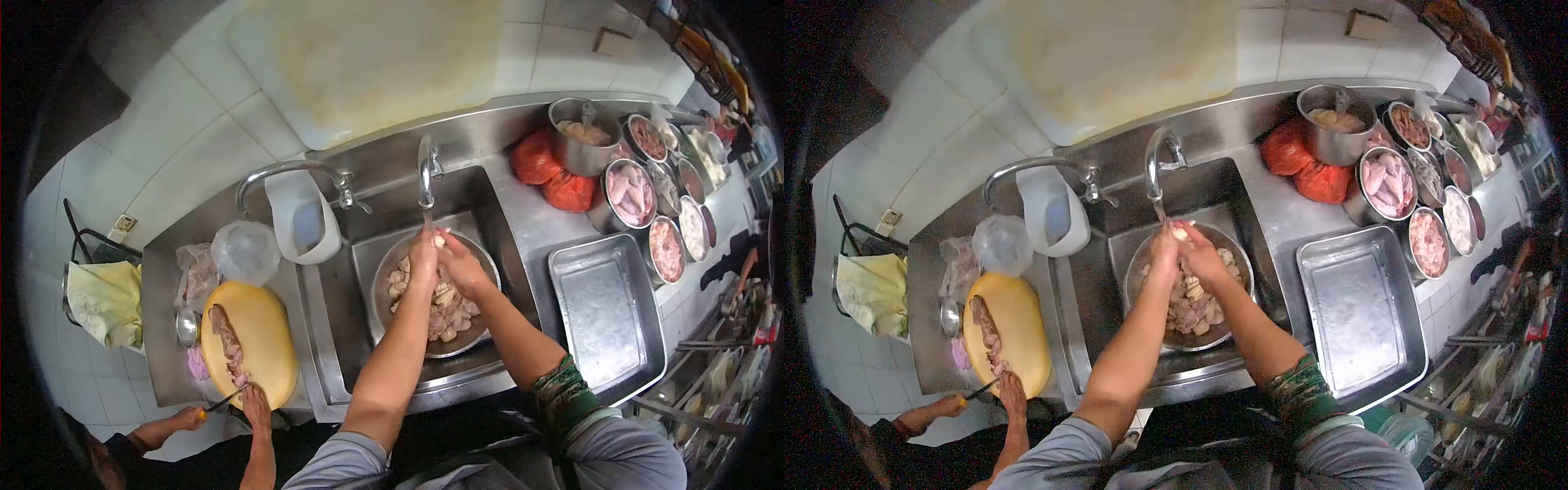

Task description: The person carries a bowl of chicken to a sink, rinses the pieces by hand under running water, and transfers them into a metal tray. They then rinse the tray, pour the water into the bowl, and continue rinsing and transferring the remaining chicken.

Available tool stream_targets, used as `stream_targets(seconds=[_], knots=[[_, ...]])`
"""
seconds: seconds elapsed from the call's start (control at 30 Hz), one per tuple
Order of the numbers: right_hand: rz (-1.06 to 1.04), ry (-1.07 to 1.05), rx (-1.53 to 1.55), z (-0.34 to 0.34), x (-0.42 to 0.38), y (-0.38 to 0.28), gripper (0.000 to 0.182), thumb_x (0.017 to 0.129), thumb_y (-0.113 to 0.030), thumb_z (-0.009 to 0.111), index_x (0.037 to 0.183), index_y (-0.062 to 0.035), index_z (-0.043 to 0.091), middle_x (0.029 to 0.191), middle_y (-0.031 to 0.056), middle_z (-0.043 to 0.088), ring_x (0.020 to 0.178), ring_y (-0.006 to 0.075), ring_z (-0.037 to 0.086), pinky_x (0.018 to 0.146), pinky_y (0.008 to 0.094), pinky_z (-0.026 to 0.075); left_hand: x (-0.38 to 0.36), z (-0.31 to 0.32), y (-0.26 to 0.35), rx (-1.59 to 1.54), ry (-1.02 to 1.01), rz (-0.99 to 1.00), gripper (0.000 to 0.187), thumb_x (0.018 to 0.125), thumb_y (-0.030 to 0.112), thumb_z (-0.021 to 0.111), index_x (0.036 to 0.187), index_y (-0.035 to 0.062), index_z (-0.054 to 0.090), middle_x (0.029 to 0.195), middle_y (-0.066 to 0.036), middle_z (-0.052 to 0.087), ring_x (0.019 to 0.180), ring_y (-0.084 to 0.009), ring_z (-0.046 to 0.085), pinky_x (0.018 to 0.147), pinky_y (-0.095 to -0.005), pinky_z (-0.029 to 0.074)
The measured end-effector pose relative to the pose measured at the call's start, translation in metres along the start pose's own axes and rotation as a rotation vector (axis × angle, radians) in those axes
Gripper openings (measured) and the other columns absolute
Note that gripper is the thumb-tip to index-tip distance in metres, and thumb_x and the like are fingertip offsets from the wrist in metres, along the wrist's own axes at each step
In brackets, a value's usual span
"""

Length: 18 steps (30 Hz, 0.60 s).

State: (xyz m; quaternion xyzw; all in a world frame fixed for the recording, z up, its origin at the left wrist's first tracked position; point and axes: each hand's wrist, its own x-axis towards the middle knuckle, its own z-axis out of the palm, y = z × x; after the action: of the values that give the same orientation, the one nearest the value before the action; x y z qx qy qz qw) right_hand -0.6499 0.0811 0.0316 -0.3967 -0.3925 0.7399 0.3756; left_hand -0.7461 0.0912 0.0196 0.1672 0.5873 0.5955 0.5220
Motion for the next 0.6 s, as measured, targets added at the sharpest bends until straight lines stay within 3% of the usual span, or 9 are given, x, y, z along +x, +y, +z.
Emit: stream_targets(seconds=[0.07,0.17,0.27,0.3,0.4,0.43,0.53,0.6], knots=[[-0.085,-0.023,0.136,-0.003,0.003,0.01,0.045,0.093,-0.026,0.061,0.13,-0.0021,0.049,0.112,0.0092,0.062,0.095,0.017,0.059,0.081,0.0307,0.049,-0.004,0.005,0.007,0.184,-0.054,0.159,0.039,0.099,0.042,0.047,0.112,0.0066,0.059,0.097,-0.009,0.06,0.088,-0.0189,0.057,0.076,-0.0335,0.046],[0.071,0.22,0.063,0.003,0.007,-0.001,0.035,0.094,-0.029,0.059,0.117,-0.0035,0.056,0.094,0.006,0.065,0.079,0.0146,0.061,0.066,0.0293,0.05,-0.017,0.012,0.022,0.381,-0.14,0.09,0.041,0.097,0.04,0.05,0.111,0.0035,0.062,0.11,-0.01,0.061,0.1,-0.0181,0.055,0.086,-0.0328,0.044],[0.008,0.179,0.349,-0.004,0.03,0.011,0.034,0.094,-0.034,0.059,0.11,-0.0037,0.057,0.086,0.0051,0.063,0.074,0.015,0.06,0.063,0.0297,0.049,-0.023,0.018,0.004,0.471,-0.059,0.495,0.039,0.096,0.037,0.054,0.113,0.0018,0.061,0.109,-0.01,0.063,0.101,-0.0177,0.056,0.086,-0.0317,0.045],[0.042,0.149,0.389,-0.002,0.028,0.004,0.035,0.095,-0.037,0.058,0.108,-0.0042,0.058,0.085,0.0048,0.063,0.076,0.0147,0.06,0.064,0.0298,0.049,-0.025,0.015,0.0,0.412,-0.069,0.532,0.038,0.097,0.032,0.055,0.117,0.0004,0.057,0.108,-0.012,0.063,0.101,-0.0182,0.058,0.086,-0.0304,0.046],[0.156,0.038,0.401,0.0,0.011,-0.009,0.027,0.1,-0.032,0.049,0.107,-0.0058,0.056,0.096,0.0023,0.062,0.085,0.0124,0.06,0.073,0.0308,0.049,-0.023,0.008,0.025,0.271,-0.124,0.167,0.033,0.098,0.025,0.053,0.119,-0.0001,0.056,0.108,-0.015,0.064,0.099,-0.0202,0.06,0.086,-0.031,0.048],[0.145,0.016,0.444,0.004,0.006,-0.012,0.026,0.1,-0.031,0.049,0.105,-0.0065,0.056,0.096,0.0023,0.062,0.085,0.0128,0.06,0.074,0.0306,0.049,-0.016,0.004,0.03,0.025,-0.179,0.08,0.031,0.099,0.025,0.049,0.117,-0.0002,0.057,0.11,-0.017,0.064,0.098,-0.0223,0.062,0.085,-0.0323,0.05],[0.075,-0.025,0.512,0.016,0.006,-0.012,0.024,0.099,-0.03,0.051,0.104,-0.0075,0.056,0.095,0.0032,0.062,0.086,0.0144,0.06,0.074,0.031,0.05,0.006,-0.01,0.029,-0.167,-0.188,0.06,0.032,0.098,0.028,0.051,0.112,0.0005,0.059,0.109,-0.016,0.065,0.097,-0.0232,0.063,0.084,-0.0337,0.051],[-0.018,-0.025,0.479,0.023,0.02,-0.006,0.027,0.098,-0.032,0.054,0.108,-0.007,0.057,0.095,0.0049,0.063,0.084,0.0159,0.06,0.073,0.0321,0.051,0.001,-0.012,0.026,-0.025,-0.124,0.161,0.033,0.097,0.027,0.049,0.112,-0.0002,0.059,0.112,-0.018,0.064,0.101,-0.0237,0.062,0.087,-0.0336,0.049]])
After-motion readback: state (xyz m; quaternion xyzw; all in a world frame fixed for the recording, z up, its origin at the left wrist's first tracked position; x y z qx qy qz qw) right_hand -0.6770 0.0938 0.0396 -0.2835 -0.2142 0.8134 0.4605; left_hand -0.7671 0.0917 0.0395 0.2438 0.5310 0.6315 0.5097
